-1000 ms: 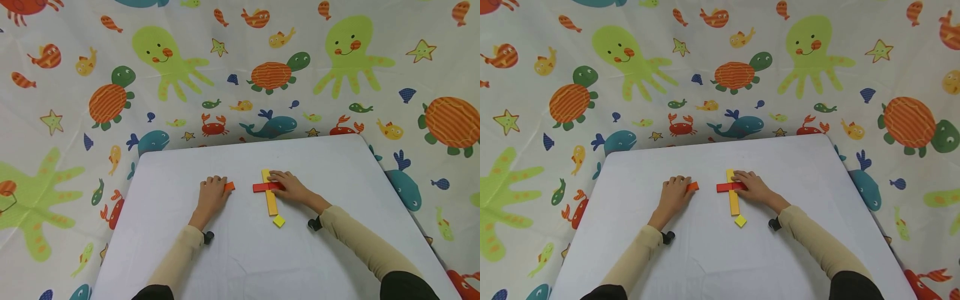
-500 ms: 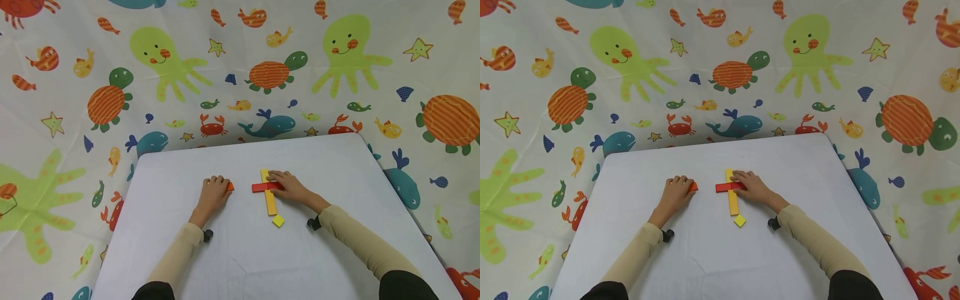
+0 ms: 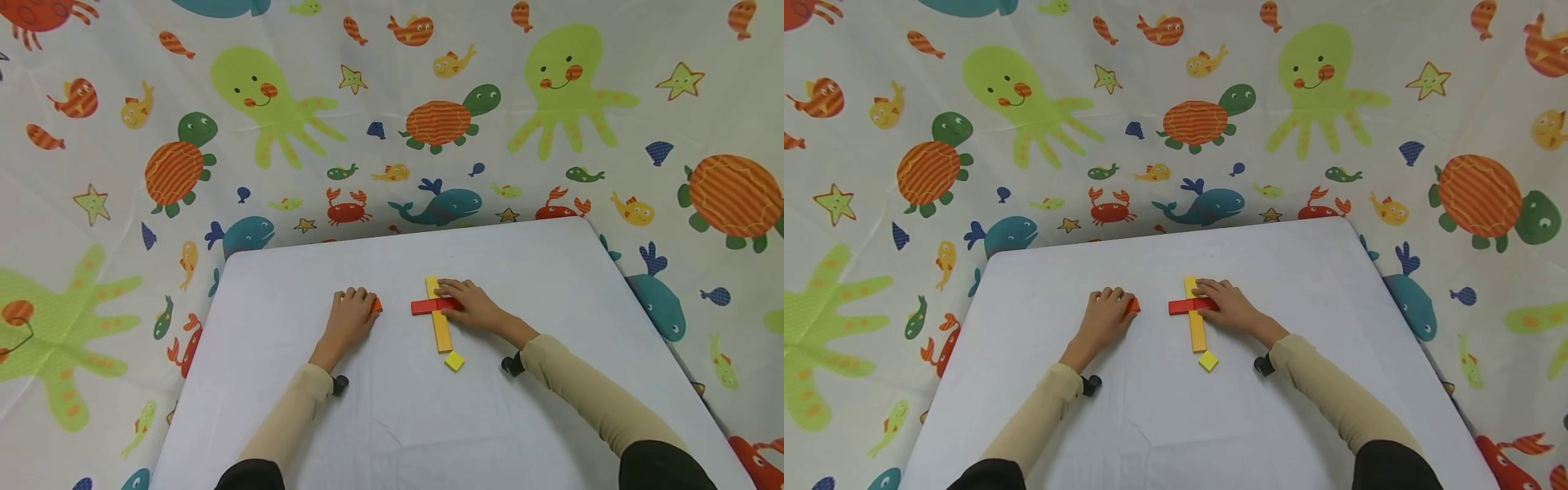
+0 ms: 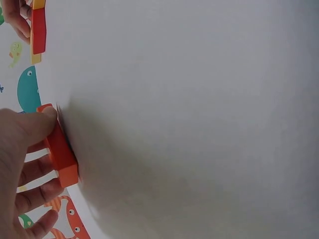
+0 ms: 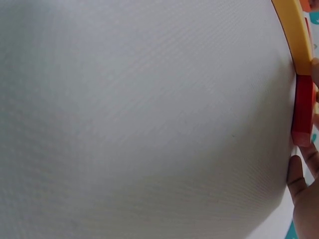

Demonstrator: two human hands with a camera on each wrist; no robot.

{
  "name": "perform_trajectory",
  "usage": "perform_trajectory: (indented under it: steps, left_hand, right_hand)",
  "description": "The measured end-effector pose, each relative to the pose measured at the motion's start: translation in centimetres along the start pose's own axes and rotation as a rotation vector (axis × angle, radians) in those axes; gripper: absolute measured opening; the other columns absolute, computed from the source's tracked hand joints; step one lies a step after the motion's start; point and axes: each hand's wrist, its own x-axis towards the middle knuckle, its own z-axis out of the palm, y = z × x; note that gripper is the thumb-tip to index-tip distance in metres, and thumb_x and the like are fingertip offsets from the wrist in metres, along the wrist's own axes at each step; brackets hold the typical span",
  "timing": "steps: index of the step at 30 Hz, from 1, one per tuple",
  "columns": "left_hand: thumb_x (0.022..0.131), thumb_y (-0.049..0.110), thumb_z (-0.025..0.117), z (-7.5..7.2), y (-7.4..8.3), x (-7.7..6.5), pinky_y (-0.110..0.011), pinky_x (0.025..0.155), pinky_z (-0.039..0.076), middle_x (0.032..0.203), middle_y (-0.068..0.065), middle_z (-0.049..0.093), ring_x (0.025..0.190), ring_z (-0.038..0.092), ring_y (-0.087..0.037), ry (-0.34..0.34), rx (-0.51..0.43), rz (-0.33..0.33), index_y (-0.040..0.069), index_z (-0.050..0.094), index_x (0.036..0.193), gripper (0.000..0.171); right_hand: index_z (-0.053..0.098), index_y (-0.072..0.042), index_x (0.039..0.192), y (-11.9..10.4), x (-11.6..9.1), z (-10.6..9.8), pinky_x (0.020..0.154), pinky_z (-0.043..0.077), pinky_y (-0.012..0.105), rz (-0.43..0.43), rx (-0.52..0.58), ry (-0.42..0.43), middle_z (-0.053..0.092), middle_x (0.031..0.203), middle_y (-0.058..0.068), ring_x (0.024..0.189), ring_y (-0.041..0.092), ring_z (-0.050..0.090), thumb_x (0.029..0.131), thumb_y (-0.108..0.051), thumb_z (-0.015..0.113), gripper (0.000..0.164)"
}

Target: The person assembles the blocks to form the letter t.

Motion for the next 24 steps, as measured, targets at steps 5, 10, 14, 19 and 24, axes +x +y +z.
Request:
perform_trajectory:
  steps: [5, 10, 14, 19, 24]
  left_hand:
    - [0.101, 0.038, 0.069, -0.3, 0.4, 0.0, -0.052, 0.099, 0.046, 0.115, -0.010, 0.067, 0.109, 0.059, -0.030, -0.013, -0.013, -0.001, 0.010, 0.067, 0.125, 0.037]
    - [0.100, 0.038, 0.070, -0.5, 1.0, 0.1, -0.052, 0.101, 0.045, 0.115, -0.009, 0.068, 0.110, 0.059, -0.030, -0.022, -0.014, -0.003, 0.011, 0.067, 0.126, 0.038]
    - [0.099, 0.039, 0.071, -0.9, 1.5, 0.1, -0.052, 0.101, 0.045, 0.116, -0.008, 0.067, 0.111, 0.059, -0.029, -0.006, -0.015, 0.010, 0.013, 0.067, 0.128, 0.039]
    - [0.097, 0.041, 0.073, -1.5, 2.4, 0.0, -0.051, 0.100, 0.046, 0.113, -0.006, 0.067, 0.109, 0.059, -0.028, 0.025, -0.034, 0.036, 0.015, 0.068, 0.126, 0.039]
    - [0.098, 0.041, 0.072, -1.6, 3.6, -0.3, -0.051, 0.102, 0.045, 0.113, -0.005, 0.066, 0.110, 0.059, -0.027, 0.011, -0.085, 0.051, 0.017, 0.068, 0.127, 0.038]
  right_hand:
    - [0.053, -0.023, 0.152, 0.0, -0.1, -0.1, 0.115, 0.042, 0.059, 0.001, 0.004, -0.006, 0.039, 0.168, 0.003, 0.141, 0.033, 0.044, 0.099, -0.038, 0.071, 0.059]
    - [0.052, -0.023, 0.153, 0.0, -0.1, -0.1, 0.115, 0.042, 0.059, -0.005, -0.003, -0.010, 0.039, 0.168, 0.003, 0.141, 0.033, 0.044, 0.099, -0.038, 0.070, 0.058]
    - [0.052, -0.023, 0.153, 0.1, -0.1, -0.2, 0.115, 0.042, 0.058, -0.005, -0.009, -0.009, 0.038, 0.168, 0.003, 0.140, 0.033, 0.044, 0.099, -0.039, 0.070, 0.059]
    - [0.052, -0.023, 0.153, 0.2, -0.1, -0.2, 0.114, 0.043, 0.059, -0.027, -0.003, 0.005, 0.039, 0.168, 0.004, 0.140, 0.034, 0.045, 0.100, -0.038, 0.069, 0.058]
    - [0.053, -0.022, 0.152, 0.4, -0.2, -0.2, 0.112, 0.044, 0.060, -0.047, -0.006, 0.010, 0.040, 0.167, 0.006, 0.140, 0.035, 0.045, 0.099, -0.039, 0.070, 0.058]
